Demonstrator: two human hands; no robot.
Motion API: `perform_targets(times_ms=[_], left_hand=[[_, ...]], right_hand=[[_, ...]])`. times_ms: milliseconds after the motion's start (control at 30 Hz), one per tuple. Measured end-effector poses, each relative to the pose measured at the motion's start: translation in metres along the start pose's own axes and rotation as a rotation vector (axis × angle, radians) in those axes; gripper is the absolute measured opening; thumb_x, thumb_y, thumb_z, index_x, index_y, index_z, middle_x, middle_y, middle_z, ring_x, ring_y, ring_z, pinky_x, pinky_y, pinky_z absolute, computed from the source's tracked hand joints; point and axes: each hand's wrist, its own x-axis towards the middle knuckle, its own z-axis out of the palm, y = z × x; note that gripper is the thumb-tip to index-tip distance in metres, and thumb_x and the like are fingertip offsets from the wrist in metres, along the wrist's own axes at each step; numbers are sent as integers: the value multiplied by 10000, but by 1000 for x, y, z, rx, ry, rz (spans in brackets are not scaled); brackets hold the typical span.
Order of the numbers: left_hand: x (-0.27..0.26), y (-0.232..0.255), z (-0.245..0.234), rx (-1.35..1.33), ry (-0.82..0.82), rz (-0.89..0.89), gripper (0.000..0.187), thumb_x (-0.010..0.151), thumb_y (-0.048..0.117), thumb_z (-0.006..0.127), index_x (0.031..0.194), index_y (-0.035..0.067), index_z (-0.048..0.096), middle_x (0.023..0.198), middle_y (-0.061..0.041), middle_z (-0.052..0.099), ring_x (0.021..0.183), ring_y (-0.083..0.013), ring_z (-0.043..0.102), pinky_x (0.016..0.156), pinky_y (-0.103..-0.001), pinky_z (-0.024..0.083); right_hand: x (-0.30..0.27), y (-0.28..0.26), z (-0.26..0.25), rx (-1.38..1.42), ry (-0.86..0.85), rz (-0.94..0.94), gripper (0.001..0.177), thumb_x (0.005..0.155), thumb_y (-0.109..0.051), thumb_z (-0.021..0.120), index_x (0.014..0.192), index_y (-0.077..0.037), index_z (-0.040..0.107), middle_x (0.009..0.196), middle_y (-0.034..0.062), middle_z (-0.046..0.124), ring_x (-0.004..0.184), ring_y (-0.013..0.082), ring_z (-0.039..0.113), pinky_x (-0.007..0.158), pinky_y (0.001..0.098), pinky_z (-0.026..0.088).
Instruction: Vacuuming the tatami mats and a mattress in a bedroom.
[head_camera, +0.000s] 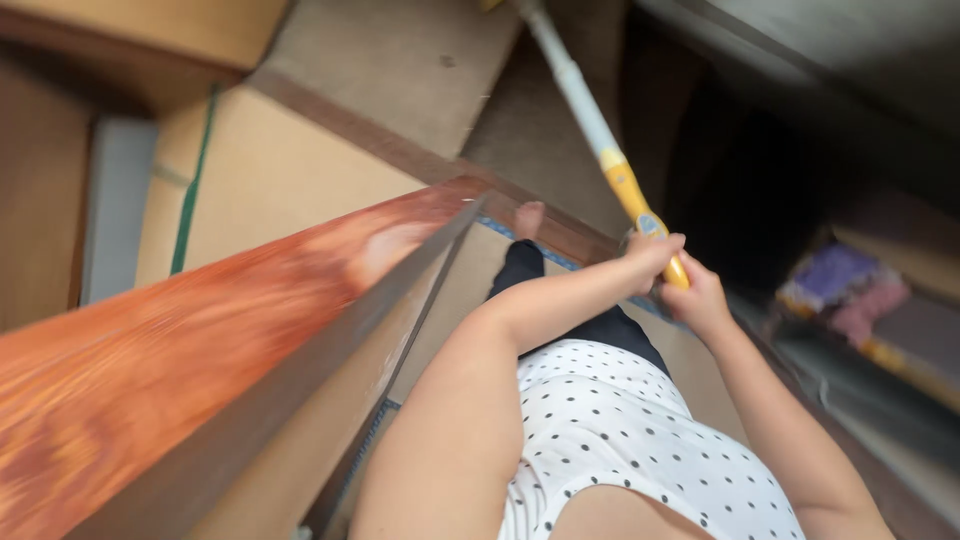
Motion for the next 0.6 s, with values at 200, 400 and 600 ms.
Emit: perform_targets(times_ms=[200, 400, 600], left_hand=[[-111, -60, 84, 89, -126, -395, 689, 883, 115, 751, 1347, -21, 260, 1164, -218, 582, 1013, -324, 701, 839, -456, 632], [-120, -170, 119, 204, -480, -626, 572, 908, 218, 723, 1297, -77, 426, 1164, -202, 640, 944, -299, 721, 762, -406, 648], [-119, -148, 149, 483, -283, -640, 683, 936, 111, 679, 1459, 89, 240, 1244, -209, 603, 995, -324, 703, 768, -438, 617]], right_hand=[[-148, 5, -81, 365, 119, 276, 622, 804, -41, 680, 1420, -81, 602, 741, 4, 574, 491, 76, 469, 424, 242, 354], [-215, 54, -98, 408, 209, 386, 677, 774, 6, 674, 1436, -89, 572, 736, 15, 606, 457, 80, 473, 405, 244, 361], [-206, 115, -92, 513, 283, 422, 496, 816, 12, 666, 1307, 0, 600, 747, 43, 605, 463, 90, 486, 406, 255, 379]])
